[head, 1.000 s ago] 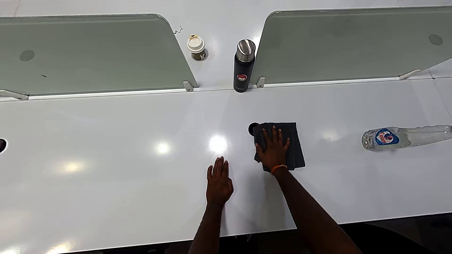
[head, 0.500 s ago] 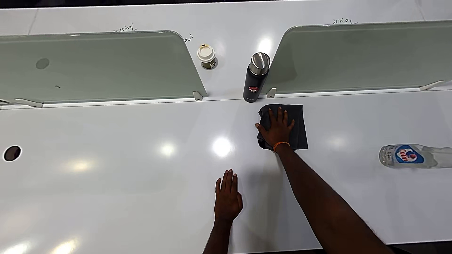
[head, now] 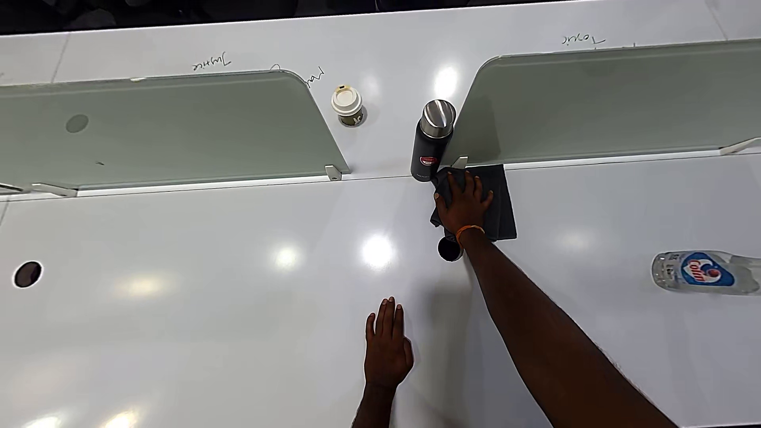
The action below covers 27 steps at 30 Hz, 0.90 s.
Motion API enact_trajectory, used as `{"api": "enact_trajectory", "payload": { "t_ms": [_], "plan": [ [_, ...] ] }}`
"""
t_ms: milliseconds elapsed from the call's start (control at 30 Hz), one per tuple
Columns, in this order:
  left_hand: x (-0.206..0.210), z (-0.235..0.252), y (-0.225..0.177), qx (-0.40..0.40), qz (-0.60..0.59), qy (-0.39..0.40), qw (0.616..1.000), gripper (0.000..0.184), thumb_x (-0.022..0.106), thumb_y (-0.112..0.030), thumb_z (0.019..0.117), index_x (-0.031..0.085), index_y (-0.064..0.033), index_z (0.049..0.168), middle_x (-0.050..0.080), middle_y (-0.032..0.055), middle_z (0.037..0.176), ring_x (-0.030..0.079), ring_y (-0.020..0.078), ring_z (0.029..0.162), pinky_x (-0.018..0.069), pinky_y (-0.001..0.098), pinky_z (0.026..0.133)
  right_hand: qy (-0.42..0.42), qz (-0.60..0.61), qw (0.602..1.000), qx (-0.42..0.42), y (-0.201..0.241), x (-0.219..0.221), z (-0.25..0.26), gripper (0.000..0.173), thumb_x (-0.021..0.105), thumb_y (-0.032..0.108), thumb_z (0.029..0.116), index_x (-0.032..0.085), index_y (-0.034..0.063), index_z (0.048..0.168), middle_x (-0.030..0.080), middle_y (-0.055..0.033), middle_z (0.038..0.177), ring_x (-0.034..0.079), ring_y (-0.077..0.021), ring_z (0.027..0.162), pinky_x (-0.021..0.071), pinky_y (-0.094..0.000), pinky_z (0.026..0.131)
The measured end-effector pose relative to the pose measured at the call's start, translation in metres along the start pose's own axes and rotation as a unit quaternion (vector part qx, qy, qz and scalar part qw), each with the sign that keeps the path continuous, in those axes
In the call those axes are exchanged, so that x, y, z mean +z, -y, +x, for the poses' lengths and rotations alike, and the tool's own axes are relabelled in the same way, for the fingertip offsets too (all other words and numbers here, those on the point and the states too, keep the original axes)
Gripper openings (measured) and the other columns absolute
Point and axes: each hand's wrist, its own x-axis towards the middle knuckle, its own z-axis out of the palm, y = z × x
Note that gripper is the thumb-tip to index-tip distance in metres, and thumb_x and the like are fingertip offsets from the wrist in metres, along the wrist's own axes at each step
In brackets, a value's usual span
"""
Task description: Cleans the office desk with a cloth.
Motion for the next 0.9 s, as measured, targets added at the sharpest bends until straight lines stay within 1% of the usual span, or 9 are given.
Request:
{"api": "enact_trajectory", "payload": {
  "t_ms": [133,267,400,500,567,667,733,800,900],
  "plan": [
    [-0.001,0.0,0.0,0.001,-0.005,-0.005,1.0,0.059,0.033,-0.029,0.0945,0.057,-0.0088,0.144,0.053,0.0122,0.153,0.045,0.0283,0.145,0.0326,0.0551,0.116,0.002,0.007,1.0,0.015,0.006,-0.004,0.006,0.064,0.035,0.066,0.0984,0.04,0.04,0.157,0.029,-0.0107,0.167,0.021,-0.0405,0.154,0.0102,-0.077,0.115],
    [0.0,-0.001,0.0,0.005,0.002,-0.011,1.0,0.059,0.035,-0.028,0.093,0.059,-0.0083,0.142,0.055,0.0121,0.15,0.047,0.029,0.144,0.0328,0.0559,0.116,-0.006,0.022,0.999,0.024,0.007,-0.005,0.005,0.05,0.042,0.047,0.1025,0.048,0.0404,0.152,0.032,-0.0108,0.165,0.024,-0.0404,0.153,0.0114,-0.0765,0.115],
    [-0.001,-0.001,-0.001,0.003,0.001,-0.005,1.0,0.058,0.034,-0.027,0.0938,0.06,-0.0076,0.142,0.054,0.0112,0.152,0.045,0.0292,0.145,0.0314,0.0562,0.117,-0.005,0.056,0.998,-0.001,0.001,-0.011,-0.004,0.049,0.056,0.018,0.0944,0.06,0.033,0.141,0.039,-0.0137,0.16,0.029,-0.041,0.151,0.0137,-0.0742,0.116],
    [0.0,-0.002,-0.001,0.001,-0.002,-0.007,1.0,0.057,0.035,-0.026,0.0935,0.06,-0.008,0.142,0.053,0.01,0.153,0.043,0.0281,0.147,0.0306,0.055,0.118,-0.009,0.087,0.994,-0.065,-0.016,-0.015,-0.018,0.044,0.062,0.006,0.0875,0.07,0.0249,0.126,0.049,-0.0134,0.152,0.038,-0.0403,0.145,0.0186,-0.0715,0.116],
    [0.001,-0.003,-0.001,0.0,-0.006,-0.005,1.0,0.058,0.034,-0.026,0.0939,0.059,-0.008,0.143,0.051,0.0096,0.155,0.041,0.0279,0.148,0.0293,0.0547,0.119,-0.003,0.115,0.985,-0.129,-0.035,-0.017,-0.027,0.038,0.061,0.003,0.0859,0.073,0.0184,0.118,0.054,-0.0141,0.148,0.042,-0.0408,0.142,0.0216,-0.0693,0.117],
    [0.002,-0.003,0.0,0.0,-0.01,-0.005,1.0,0.058,0.034,-0.026,0.0944,0.059,-0.0079,0.143,0.049,0.0101,0.156,0.04,0.0279,0.149,0.0285,0.0549,0.119,-0.001,0.16,0.967,-0.197,-0.068,-0.023,-0.038,0.032,0.058,-0.002,0.0849,0.076,0.013,0.107,0.06,-0.012,0.142,0.049,-0.0368,0.139,0.026,-0.0618,0.12],
    [0.002,-0.003,0.0,0.0,-0.012,-0.007,1.0,0.057,0.034,-0.026,0.0943,0.06,-0.008,0.142,0.05,0.0103,0.156,0.04,0.0276,0.149,0.0285,0.0551,0.12,-0.009,0.183,0.965,-0.187,-0.089,-0.028,-0.043,0.031,0.058,-0.005,0.0839,0.077,0.0106,0.103,0.062,-0.0115,0.139,0.052,-0.0355,0.135,0.0317,-0.0563,0.119],
    [0.002,-0.003,0.0,0.0,-0.013,-0.007,1.0,0.057,0.035,-0.025,0.0942,0.06,-0.008,0.142,0.049,0.0103,0.156,0.039,0.0274,0.149,0.0284,0.0543,0.12,-0.03,0.187,0.97,-0.152,-0.11,-0.03,-0.049,0.031,0.058,-0.005,0.0833,0.077,0.0103,0.102,0.063,-0.011,0.137,0.053,-0.0351,0.133,0.0373,-0.0545,0.114],
    [0.002,-0.003,0.0,-0.003,-0.012,-0.005,1.0,0.057,0.035,-0.025,0.0942,0.059,-0.0086,0.143,0.048,0.0096,0.157,0.038,0.0265,0.15,0.0276,0.054,0.12,-0.05,0.182,0.977,-0.103,-0.129,-0.034,-0.065,0.03,0.057,-0.005,0.0846,0.076,0.0095,0.103,0.063,-0.0121,0.137,0.052,-0.0352,0.133,0.038,-0.0545,0.114]
  ]
}}
